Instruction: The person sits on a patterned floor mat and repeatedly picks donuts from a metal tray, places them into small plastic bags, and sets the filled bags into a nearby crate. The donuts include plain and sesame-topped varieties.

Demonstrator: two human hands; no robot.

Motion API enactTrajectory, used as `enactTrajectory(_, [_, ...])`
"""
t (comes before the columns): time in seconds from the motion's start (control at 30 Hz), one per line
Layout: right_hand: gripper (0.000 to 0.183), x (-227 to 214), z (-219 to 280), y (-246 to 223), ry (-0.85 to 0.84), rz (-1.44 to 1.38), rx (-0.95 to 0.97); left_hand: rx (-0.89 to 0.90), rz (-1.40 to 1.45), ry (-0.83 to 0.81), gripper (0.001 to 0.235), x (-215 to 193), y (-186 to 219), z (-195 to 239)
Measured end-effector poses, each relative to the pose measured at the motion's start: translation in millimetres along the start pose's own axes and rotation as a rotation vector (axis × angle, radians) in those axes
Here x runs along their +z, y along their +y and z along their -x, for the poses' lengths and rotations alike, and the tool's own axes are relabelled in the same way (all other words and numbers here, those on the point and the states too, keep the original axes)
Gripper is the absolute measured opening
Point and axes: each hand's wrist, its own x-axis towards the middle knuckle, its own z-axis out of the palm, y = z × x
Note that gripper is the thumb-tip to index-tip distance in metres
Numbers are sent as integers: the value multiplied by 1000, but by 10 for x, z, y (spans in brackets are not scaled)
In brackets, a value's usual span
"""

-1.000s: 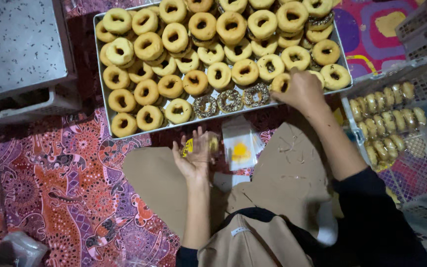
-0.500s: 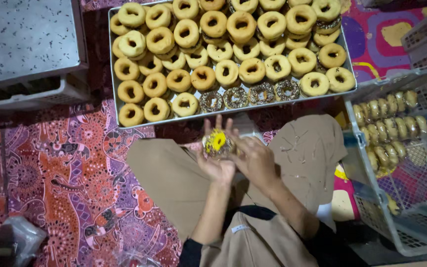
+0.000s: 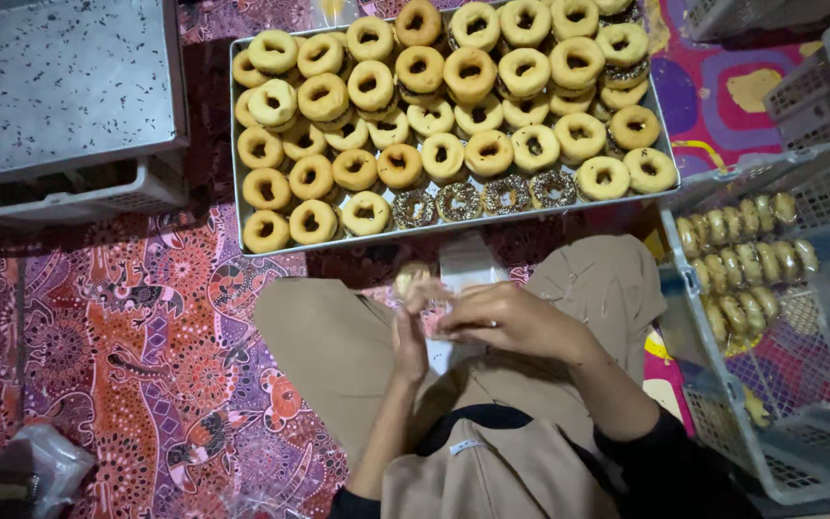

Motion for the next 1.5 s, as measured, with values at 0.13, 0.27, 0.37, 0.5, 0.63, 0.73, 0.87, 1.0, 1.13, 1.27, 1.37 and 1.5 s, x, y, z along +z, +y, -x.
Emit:
enactTrajectory(0.13, [26, -206, 173, -68, 307, 26, -97, 148, -340, -147, 17, -137, 478, -124])
enactTrajectory(0.27, [20, -161, 303, -81, 243, -337, 15, 500, -511, -328, 20, -81, 969, -214])
enactTrajectory(0.37, [19, -89, 287, -84, 244, -178, -93, 730, -712, -427, 22, -48, 1206, -246])
enactTrajectory(0.5, [26, 65, 270, -114, 308, 170, -235, 800, -851, -400, 22, -75, 1262, -173])
enactTrajectory(0.63, [24, 287, 279, -95, 418, 459, -346, 680, -856, -254, 18, -66, 1204, -74])
enactTrajectory(0.73, [23, 497, 294, 70, 422, 823, -421, 613, -863, -236, 25, -72, 1202, -20])
enactTrajectory(0.87, [42, 432, 375, 483, 481, 1030, -540, 633, -887, -246, 28, -258, 1219, 21])
enactTrajectory(1.0, [48, 93, 341, 672, 228, 713, 85, 436, -621, -19, 9, -469, 1058, 107])
enactTrajectory(1.13, [63, 131, 230, 442, -177, 217, 754, 110, -365, 239, 19, -399, 602, 293])
enactTrajectory(1.27, [48, 716, 69, 323, 206, -141, -129, -104, -321, 426, 10, -281, 197, 473])
enactTrajectory(1.37, [19, 1165, -89, 599, 433, -272, 371, -244, -357, 567, 14, -381, 67, 370])
enactTrajectory(1.5, [12, 1654, -408, 1098, 554, -538, 388, -301, -318, 611, 15, -760, 84, 174])
